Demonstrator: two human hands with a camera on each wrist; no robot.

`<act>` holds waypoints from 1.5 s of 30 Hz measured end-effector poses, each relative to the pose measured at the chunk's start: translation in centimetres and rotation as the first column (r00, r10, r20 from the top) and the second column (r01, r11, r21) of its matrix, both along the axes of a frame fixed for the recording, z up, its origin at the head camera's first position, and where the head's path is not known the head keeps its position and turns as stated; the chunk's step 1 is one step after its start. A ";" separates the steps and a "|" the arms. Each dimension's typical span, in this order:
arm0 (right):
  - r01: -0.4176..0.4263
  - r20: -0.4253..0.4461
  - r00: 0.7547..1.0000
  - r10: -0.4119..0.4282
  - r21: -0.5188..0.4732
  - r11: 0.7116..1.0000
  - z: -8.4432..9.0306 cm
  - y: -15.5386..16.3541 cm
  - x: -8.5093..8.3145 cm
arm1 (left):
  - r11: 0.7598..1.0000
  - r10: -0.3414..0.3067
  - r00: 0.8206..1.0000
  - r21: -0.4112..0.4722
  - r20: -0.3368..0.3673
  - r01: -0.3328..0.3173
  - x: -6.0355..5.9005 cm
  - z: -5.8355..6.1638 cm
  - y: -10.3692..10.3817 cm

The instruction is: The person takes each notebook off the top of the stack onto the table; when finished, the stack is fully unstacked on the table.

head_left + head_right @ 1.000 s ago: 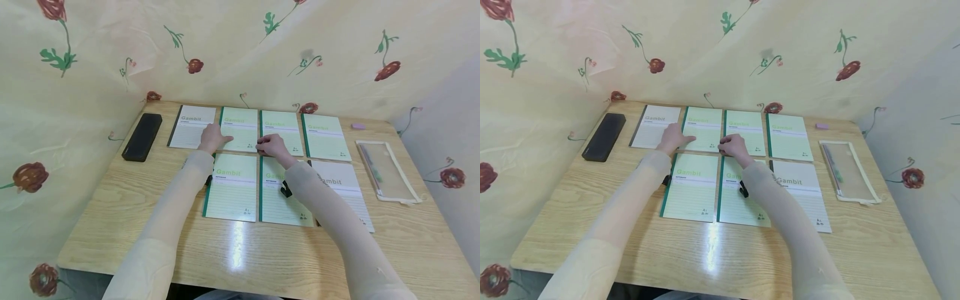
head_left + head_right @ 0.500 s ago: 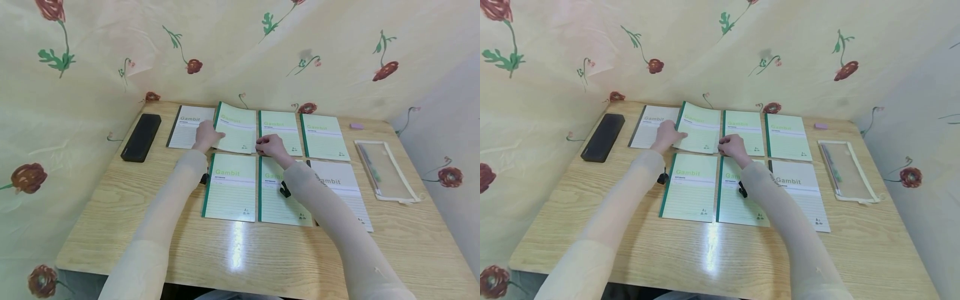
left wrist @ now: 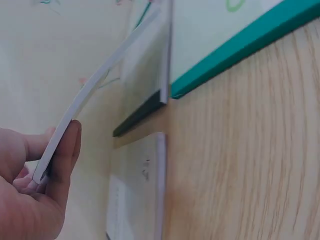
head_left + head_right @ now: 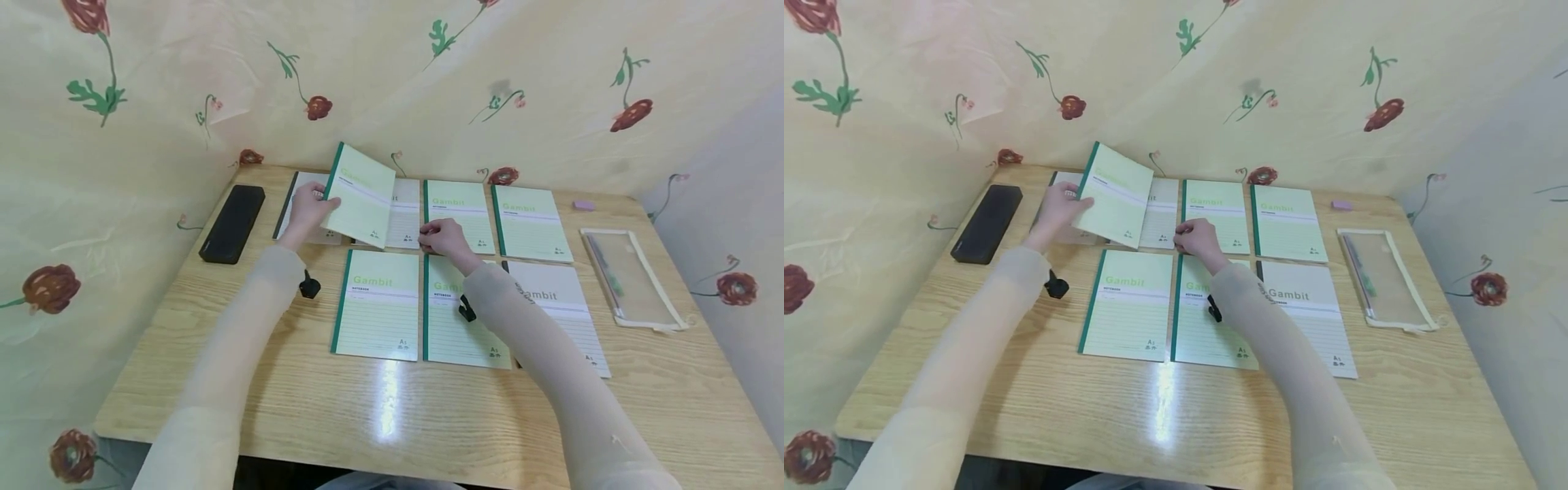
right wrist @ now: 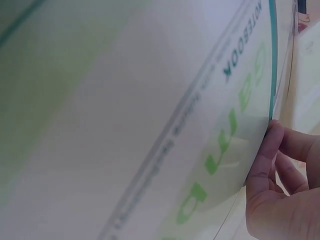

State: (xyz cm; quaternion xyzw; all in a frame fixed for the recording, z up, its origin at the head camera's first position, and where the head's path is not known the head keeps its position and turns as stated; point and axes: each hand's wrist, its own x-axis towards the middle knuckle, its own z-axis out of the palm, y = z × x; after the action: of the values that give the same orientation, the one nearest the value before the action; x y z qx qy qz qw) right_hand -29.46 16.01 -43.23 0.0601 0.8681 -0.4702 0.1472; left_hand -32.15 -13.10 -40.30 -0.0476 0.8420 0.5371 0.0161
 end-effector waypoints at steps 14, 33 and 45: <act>-0.007 0.000 1.000 0.007 -0.024 1.000 0.2 -0.1 -0.1 | 0.997 -0.014 0.996 0.081 0.090 0.006 7.2 5.0 -7.7; 0.001 0.025 1.000 0.000 -0.027 1.000 -0.1 0.3 0.0 | 0.992 -0.119 0.975 -0.021 0.188 0.125 16.2 0.8 -13.0; -0.015 0.008 1.000 0.015 -0.012 1.000 -0.1 0.3 -0.1 | 0.987 -0.156 0.958 0.061 0.240 0.146 17.4 -2.1 -13.3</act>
State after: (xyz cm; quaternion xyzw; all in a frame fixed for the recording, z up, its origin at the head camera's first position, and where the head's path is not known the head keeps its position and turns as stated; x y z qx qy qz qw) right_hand -29.56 16.28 -43.28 0.0545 0.8651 -0.4739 0.1549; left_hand -14.73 -26.35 -42.43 -0.0484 0.8232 0.5422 0.1614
